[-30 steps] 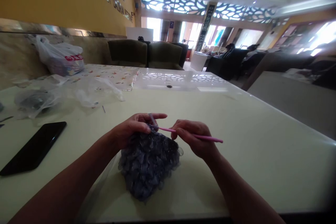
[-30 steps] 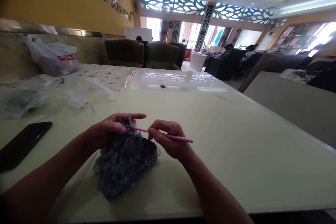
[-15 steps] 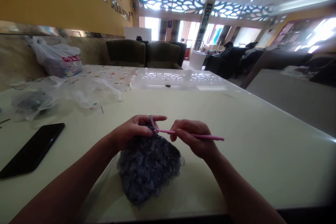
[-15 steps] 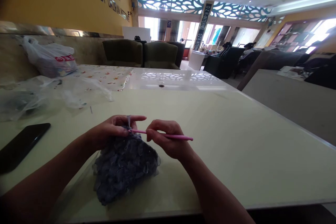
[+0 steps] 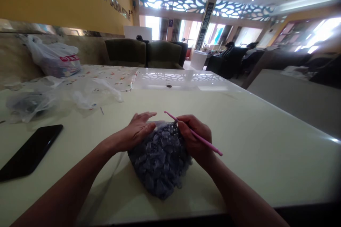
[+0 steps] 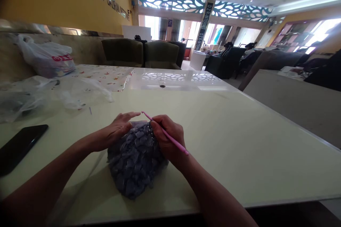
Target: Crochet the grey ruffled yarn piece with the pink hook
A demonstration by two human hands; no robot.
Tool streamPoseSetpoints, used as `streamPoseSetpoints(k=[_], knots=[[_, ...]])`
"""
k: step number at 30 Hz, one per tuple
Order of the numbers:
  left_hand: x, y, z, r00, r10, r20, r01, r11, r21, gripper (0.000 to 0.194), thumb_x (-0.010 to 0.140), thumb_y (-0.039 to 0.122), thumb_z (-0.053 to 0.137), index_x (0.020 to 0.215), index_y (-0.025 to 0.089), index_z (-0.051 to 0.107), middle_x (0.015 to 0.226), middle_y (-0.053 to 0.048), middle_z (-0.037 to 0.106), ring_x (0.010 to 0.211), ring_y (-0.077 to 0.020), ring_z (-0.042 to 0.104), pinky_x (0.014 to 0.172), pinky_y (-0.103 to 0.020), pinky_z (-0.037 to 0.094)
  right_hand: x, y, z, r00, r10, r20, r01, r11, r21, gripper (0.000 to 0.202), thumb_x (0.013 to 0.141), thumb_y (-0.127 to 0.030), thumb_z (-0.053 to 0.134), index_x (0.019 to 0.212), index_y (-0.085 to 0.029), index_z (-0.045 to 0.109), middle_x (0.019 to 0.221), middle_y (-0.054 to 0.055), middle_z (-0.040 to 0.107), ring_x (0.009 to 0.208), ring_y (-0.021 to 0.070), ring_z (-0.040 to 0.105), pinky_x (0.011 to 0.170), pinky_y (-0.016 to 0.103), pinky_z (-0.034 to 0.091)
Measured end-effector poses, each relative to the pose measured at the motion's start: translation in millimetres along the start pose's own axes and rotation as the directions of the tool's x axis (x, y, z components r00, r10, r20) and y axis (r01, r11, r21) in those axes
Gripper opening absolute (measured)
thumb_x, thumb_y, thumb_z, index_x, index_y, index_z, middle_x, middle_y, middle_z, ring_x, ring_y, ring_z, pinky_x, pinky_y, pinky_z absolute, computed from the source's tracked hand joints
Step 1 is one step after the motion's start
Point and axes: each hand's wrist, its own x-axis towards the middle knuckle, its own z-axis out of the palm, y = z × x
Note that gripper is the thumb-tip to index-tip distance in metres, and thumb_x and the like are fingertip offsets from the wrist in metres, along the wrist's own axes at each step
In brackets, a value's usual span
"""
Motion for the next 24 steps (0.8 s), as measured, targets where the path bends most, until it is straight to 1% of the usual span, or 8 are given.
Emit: streamPoseSetpoints(k=[3,6,8,10,12,14,19,24], knots=[[3,-5,-0.7,0.989,0.001,-0.148,0.015,0.994,0.108,0.041,0.091,0.049,0.056,0.125,0.029,0.068,0.150,-0.006,0.048,0.146,-0.0322,0.023,0.118,-0.048,-0.007,1,0,0,0.996,0.084,-0.012,-0.083,0.994,0.074,0.014,0.090,-0.026,0.058,0.081,-0.019,0.065,0.063,-0.003,0.058,0.053,0.0095,0.050,0.048,0.020,0.040],[3,-1,9.7,0.991,-0.015,-0.130,-0.013,0.978,-0.210,0.052,0.096,0.048,0.049,0.145,0.030,0.047,0.146,-0.007,0.053,0.142,-0.0274,0.032,0.118,-0.045,0.011,3,-1,0,0.996,0.086,0.030,-0.089,0.989,0.114,0.015,0.089,-0.026,0.058,0.080,-0.018,0.067,0.063,-0.002,0.059,0.055,0.0100,0.050,0.049,0.020,0.041],[1,4,19.7,0.998,-0.044,-0.037,0.019,0.858,-0.513,0.058,0.097,0.045,0.049,0.152,0.033,0.033,0.133,-0.007,0.063,0.132,-0.0248,0.046,0.112,-0.041,0.027,3,-1,0,0.995,0.061,0.085,-0.072,0.989,0.132,0.015,0.089,-0.025,0.058,0.081,-0.019,0.068,0.064,-0.002,0.061,0.056,0.0100,0.052,0.050,0.020,0.042],[0,7,27.8,0.996,-0.073,0.051,0.088,0.704,-0.705,0.064,0.093,0.039,0.059,0.151,0.034,0.034,0.112,-0.004,0.070,0.109,-0.0216,0.060,0.096,-0.034,0.041,2,-1,-1,0.990,0.045,0.133,-0.063,0.989,0.131,0.013,0.088,-0.024,0.059,0.083,-0.019,0.069,0.066,-0.002,0.063,0.056,0.0099,0.053,0.051,0.020,0.043],[-1,8,30.6,0.991,-0.085,0.104,0.134,0.598,-0.790,0.068,0.085,0.029,0.070,0.147,0.032,0.042,0.090,0.000,0.069,0.082,-0.0146,0.061,0.078,-0.026,0.044,2,0,-2,0.986,0.039,0.163,-0.058,0.992,0.114,0.012,0.088,-0.023,0.059,0.084,-0.020,0.070,0.067,-0.002,0.065,0.056,0.0099,0.055,0.052,0.020,0.045],[-1,9,27.3,0.990,-0.087,0.114,0.143,0.551,-0.822,0.071,0.079,0.021,0.076,0.144,0.029,0.048,0.081,0.002,0.065,0.071,-0.0109,0.058,0.072,-0.024,0.043,4,1,-5,0.982,0.032,0.186,-0.054,0.992,0.115,0.012,0.088,-0.023,0.059,0.085,-0.019,0.070,0.068,-0.001,0.066,0.058,0.0103,0.057,0.054,0.020,0.046],[0,8,9.1,0.991,-0.091,0.097,0.133,0.656,-0.743,0.061,0.074,0.017,0.079,0.132,0.025,0.062,0.096,-0.004,0.071,0.090,-0.0182,0.062,0.085,-0.030,0.046,13,4,-17,0.915,-0.045,0.402,-0.036,0.981,0.192,0.016,0.091,-0.025,0.058,0.088,-0.017,0.071,0.072,0.002,0.067,0.062,0.0114,0.058,0.055,0.022,0.046],[0,10,2.7,0.994,-0.098,0.040,0.101,0.772,-0.628,0.023,0.074,0.018,0.077,0.097,0.019,0.076,0.129,-0.009,0.063,0.097,-0.0198,0.062,0.084,-0.030,0.047,20,5,-26,0.842,-0.050,0.537,-0.031,0.990,0.140,0.016,0.094,-0.023,0.056,0.089,-0.016,0.069,0.074,0.002,0.064,0.063,0.0104,0.054,0.056,0.022,0.044]])
